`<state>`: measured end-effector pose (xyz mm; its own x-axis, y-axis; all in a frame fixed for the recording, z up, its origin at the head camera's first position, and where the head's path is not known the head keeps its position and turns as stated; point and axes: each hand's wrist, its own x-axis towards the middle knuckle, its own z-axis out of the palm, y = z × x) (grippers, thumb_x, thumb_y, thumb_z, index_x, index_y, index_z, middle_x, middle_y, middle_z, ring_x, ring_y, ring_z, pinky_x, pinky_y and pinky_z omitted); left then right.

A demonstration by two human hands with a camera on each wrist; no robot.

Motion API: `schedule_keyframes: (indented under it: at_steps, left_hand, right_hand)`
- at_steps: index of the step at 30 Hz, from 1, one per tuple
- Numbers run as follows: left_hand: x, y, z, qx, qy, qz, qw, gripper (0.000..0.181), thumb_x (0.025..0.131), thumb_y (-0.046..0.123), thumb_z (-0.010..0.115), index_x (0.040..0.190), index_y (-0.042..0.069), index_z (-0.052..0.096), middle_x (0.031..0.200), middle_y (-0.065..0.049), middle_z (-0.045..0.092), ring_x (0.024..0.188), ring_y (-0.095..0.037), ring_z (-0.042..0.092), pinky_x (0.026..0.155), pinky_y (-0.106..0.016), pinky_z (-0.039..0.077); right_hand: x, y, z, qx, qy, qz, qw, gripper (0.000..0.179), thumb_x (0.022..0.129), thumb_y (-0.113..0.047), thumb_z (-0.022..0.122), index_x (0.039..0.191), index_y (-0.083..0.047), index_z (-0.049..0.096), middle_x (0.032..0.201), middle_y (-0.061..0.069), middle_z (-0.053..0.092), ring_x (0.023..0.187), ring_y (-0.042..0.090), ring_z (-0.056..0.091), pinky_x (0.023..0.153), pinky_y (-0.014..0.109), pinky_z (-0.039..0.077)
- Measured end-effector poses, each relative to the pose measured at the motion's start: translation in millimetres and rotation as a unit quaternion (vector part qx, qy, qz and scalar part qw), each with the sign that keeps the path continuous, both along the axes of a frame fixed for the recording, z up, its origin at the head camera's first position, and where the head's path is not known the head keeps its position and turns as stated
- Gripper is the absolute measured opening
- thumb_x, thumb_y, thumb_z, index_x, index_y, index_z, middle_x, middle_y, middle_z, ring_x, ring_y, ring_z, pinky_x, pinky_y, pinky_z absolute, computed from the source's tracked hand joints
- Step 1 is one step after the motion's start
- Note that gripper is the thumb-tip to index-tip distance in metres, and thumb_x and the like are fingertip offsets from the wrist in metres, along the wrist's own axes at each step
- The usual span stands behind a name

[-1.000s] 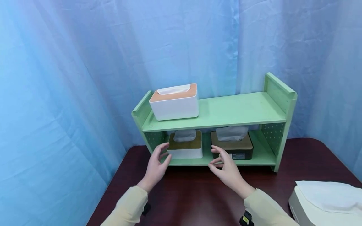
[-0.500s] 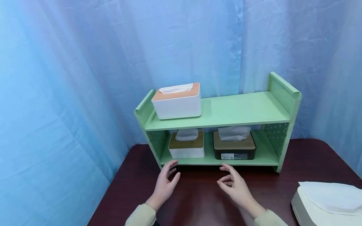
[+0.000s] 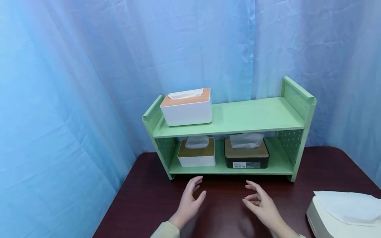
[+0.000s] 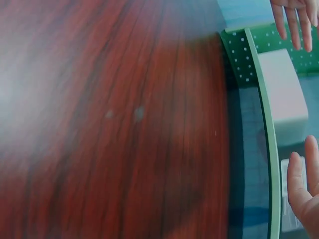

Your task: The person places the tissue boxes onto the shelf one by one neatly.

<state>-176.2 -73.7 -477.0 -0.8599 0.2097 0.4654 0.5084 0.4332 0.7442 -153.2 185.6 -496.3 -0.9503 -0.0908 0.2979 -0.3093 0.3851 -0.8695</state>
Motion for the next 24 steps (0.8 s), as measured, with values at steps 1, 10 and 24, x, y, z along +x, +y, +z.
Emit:
schedule_keyframes:
  at_steps: [1, 10, 24]
  left_hand:
    - [0.9, 2.0, -1.0, 0.001, -0.003, -0.001, 1.0, 0.041, 0.091, 0.009, 0.06, 0.131, 0.009, 0.049, 0.129, -0.009, 0.052, 0.118, -0.023, 0.051, 0.097, -0.036, 0.046]
    - [6.6, 17.5, -14.2, -0.011, 0.047, -0.021, 0.9986, 0.045, 0.088, 0.004, 0.062, 0.13, 0.007, 0.049, 0.128, -0.011, 0.052, 0.115, -0.023, 0.052, 0.094, -0.033, 0.047]
    - [16.1, 57.3, -19.3, -0.039, -0.069, -0.079, 0.9938, 0.057, 0.093, 0.021, 0.06, 0.144, 0.016, 0.036, 0.141, -0.007, 0.04, 0.128, -0.019, 0.044, 0.101, -0.032, 0.042]
  right_hand:
    - [1.0, 3.4, -0.9, 0.002, 0.004, -0.002, 1.0, 0.056, 0.087, -0.006, 0.067, 0.136, -0.004, 0.041, 0.111, -0.033, 0.045, 0.086, -0.003, 0.061, 0.069, 0.02, 0.051]
    - [8.9, 25.4, 4.2, 0.023, -0.007, -0.01, 0.9997, 0.053, 0.09, -0.009, 0.063, 0.138, -0.007, 0.039, 0.114, -0.036, 0.042, 0.09, -0.009, 0.057, 0.068, 0.018, 0.049]
    - [24.8, 93.9, 33.1, 0.057, 0.111, -0.012, 0.992, 0.054, 0.083, 0.015, 0.06, 0.131, -0.006, 0.052, 0.125, -0.026, 0.044, 0.094, -0.015, 0.054, 0.072, 0.004, 0.043]
